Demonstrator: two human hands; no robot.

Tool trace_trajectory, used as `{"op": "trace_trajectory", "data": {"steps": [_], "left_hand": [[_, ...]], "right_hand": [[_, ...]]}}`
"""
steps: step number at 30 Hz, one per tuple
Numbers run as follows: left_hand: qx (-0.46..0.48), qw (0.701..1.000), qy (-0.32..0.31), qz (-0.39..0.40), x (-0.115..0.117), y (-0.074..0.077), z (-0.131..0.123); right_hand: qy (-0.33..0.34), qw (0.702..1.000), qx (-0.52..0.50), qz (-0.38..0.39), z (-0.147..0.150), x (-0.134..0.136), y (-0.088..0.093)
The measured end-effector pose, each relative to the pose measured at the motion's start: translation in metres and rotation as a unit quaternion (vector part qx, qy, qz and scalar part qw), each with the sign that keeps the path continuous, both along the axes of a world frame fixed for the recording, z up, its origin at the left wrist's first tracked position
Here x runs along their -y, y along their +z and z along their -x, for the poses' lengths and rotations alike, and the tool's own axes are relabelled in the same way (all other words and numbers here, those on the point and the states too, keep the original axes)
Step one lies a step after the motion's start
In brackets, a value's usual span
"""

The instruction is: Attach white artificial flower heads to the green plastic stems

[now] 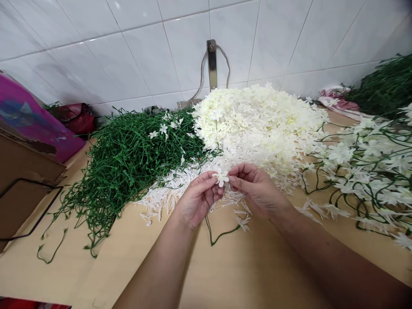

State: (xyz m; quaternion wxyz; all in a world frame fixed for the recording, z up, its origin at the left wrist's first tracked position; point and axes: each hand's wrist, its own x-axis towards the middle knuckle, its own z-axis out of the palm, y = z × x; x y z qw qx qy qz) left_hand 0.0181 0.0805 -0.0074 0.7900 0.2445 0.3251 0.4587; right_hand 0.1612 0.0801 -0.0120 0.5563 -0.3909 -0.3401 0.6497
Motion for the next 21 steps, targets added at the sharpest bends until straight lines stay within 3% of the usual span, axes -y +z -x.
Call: {"op": "trace_trajectory", "data": {"steps": [6, 21], "left_hand": [[-0.073, 0.997, -0.017, -0.027, 0.0016, 0.0005, -0.0029], [-0.119, 0.992, 0.01, -0.04, 0.0028, 0.0022, -0.0053]], "right_hand": [[0.011, 1.0, -0.011, 0.003, 0.0014, 0.0018, -0.0015], [0.003, 0.998, 0.044, -0.054, 0.0039, 0.0044, 0.0059]]}}
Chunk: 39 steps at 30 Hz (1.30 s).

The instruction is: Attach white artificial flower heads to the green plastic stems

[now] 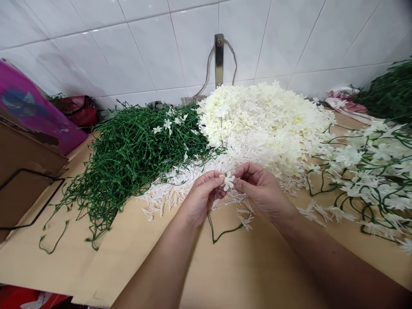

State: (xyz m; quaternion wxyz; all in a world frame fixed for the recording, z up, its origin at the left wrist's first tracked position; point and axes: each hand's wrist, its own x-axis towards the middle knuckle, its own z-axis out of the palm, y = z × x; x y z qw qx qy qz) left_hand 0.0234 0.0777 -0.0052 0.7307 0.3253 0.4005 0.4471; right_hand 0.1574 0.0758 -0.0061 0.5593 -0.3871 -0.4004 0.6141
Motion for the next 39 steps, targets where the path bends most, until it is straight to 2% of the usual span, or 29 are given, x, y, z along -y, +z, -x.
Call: {"op": "trace_trajectory", "data": {"steps": [19, 29, 33, 39], "left_hand": [[-0.006, 1.0, 0.011, -0.003, 0.0008, -0.0001, 0.0012], [-0.015, 1.0, 0.012, -0.011, 0.0012, 0.0005, 0.001], [-0.048, 0.998, 0.003, -0.026, 0.0014, 0.0007, 0.0014], [-0.093, 0.994, 0.026, -0.057, 0.0013, 0.0019, -0.0008]], "right_hand": [[0.009, 0.999, -0.039, 0.026, 0.0022, 0.0023, -0.0045], [0.005, 0.999, -0.017, 0.034, 0.0023, 0.0035, -0.0018], [0.004, 0.999, -0.008, 0.04, 0.0031, 0.0045, -0.0007], [-0.021, 0.999, 0.045, -0.017, 0.0042, 0.0044, -0.0014]]}}
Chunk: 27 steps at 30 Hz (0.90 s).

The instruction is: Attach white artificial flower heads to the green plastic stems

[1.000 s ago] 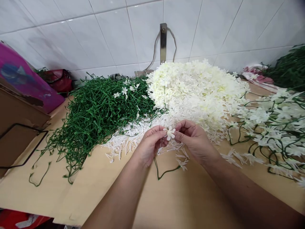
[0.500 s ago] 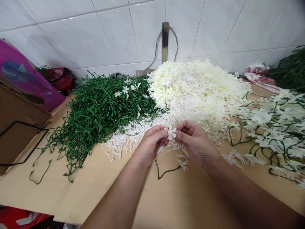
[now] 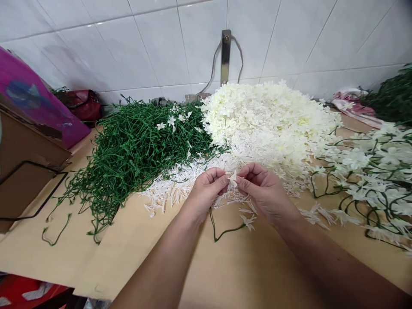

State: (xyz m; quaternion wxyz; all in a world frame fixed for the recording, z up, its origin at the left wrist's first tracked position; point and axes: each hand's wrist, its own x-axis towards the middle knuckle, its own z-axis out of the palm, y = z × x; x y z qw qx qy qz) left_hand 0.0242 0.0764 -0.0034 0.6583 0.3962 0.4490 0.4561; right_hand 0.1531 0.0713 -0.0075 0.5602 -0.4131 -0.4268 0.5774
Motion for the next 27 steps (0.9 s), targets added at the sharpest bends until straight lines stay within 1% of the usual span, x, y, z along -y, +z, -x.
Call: {"op": "trace_trajectory", "data": {"steps": [3, 5, 12, 17, 22, 25, 27], "left_hand": [[0.002, 0.999, 0.039, -0.026, -0.001, -0.0003, -0.0009], [0.002, 0.998, 0.054, -0.043, -0.0015, -0.0005, -0.0004], [-0.012, 0.998, 0.001, -0.064, -0.0002, 0.0037, 0.0031], [-0.011, 0.997, 0.004, -0.076, 0.0003, 0.0057, 0.0023], [0.01, 0.998, 0.002, -0.069, 0.0019, 0.0035, 0.0016], [0.014, 0.998, -0.001, -0.056, 0.0028, 0.0026, -0.0002], [0.008, 0.999, -0.002, -0.05, 0.0035, 0.004, -0.0003]], "right_hand": [[-0.009, 1.0, 0.015, -0.007, -0.0001, -0.0007, -0.0021], [-0.01, 1.0, 0.017, -0.008, -0.0001, -0.0009, -0.0036], [-0.014, 0.999, 0.028, -0.022, -0.0001, -0.001, -0.0048], [0.002, 0.998, 0.057, -0.029, 0.0001, 0.001, -0.0021], [0.012, 0.996, 0.066, -0.066, -0.0007, 0.0032, -0.0045], [0.001, 0.994, 0.078, -0.075, -0.0005, 0.004, -0.0052], [-0.017, 0.989, 0.109, -0.096, -0.0003, 0.0047, -0.0042]]}}
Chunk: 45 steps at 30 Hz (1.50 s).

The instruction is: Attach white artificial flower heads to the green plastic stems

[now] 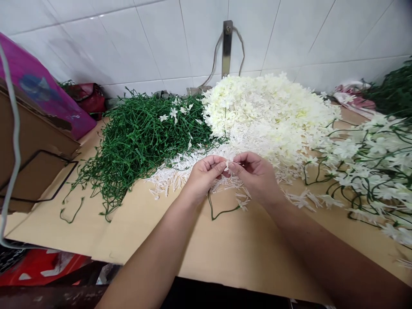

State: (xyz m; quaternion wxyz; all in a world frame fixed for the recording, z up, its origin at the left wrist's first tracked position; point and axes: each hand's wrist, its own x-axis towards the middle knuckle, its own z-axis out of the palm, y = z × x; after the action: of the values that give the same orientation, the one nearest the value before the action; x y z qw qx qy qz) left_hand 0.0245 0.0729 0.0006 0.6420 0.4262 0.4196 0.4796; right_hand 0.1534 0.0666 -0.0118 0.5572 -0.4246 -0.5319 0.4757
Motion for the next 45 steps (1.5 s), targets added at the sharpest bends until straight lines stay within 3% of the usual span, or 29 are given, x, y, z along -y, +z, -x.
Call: {"op": "trace_trajectory", "data": {"steps": [4, 7, 12, 15, 17, 20, 23, 27, 30, 35, 39, 45], "left_hand": [[-0.062, 0.996, 0.063, -0.034, 0.009, 0.003, 0.012], [-0.229, 0.96, 0.135, -0.086, 0.027, 0.0, 0.032], [-0.466, 0.876, 0.07, -0.104, 0.058, -0.014, 0.042], [-0.529, 0.836, 0.067, -0.134, 0.06, -0.018, 0.033], [-0.541, 0.826, 0.07, -0.14, 0.056, -0.019, 0.028], [-0.528, 0.834, 0.075, -0.142, 0.05, -0.021, 0.03], [-0.465, 0.872, 0.082, -0.128, 0.043, -0.02, 0.033], [-0.258, 0.959, 0.056, -0.099, 0.03, -0.015, 0.025], [-0.127, 0.99, 0.041, -0.044, 0.02, -0.015, 0.014], [-0.02, 0.998, 0.057, 0.018, 0.013, -0.027, 0.013], [-0.022, 0.998, 0.053, 0.01, 0.014, -0.03, 0.017], [-0.039, 0.999, 0.032, 0.005, 0.015, -0.028, 0.016]], "right_hand": [[-0.024, 0.994, 0.083, -0.071, -0.001, 0.002, 0.003], [-0.015, 0.991, 0.105, -0.086, -0.003, 0.001, 0.004], [0.022, 0.994, 0.092, -0.05, -0.005, -0.001, 0.001], [0.057, 0.993, 0.096, -0.03, -0.005, 0.0, 0.0], [0.087, 0.991, 0.104, -0.019, -0.005, 0.001, 0.0], [0.13, 0.986, 0.108, -0.002, -0.005, 0.002, 0.0], [0.16, 0.983, 0.092, 0.016, -0.007, 0.0, -0.003], [0.19, 0.98, 0.029, 0.048, -0.01, -0.005, -0.008], [0.21, 0.974, -0.031, 0.082, -0.012, -0.008, -0.011], [0.215, 0.958, -0.111, 0.156, -0.012, -0.011, -0.017], [0.216, 0.944, -0.161, 0.192, -0.01, -0.013, -0.019], [0.217, 0.943, -0.146, 0.204, -0.01, -0.014, -0.021]]}}
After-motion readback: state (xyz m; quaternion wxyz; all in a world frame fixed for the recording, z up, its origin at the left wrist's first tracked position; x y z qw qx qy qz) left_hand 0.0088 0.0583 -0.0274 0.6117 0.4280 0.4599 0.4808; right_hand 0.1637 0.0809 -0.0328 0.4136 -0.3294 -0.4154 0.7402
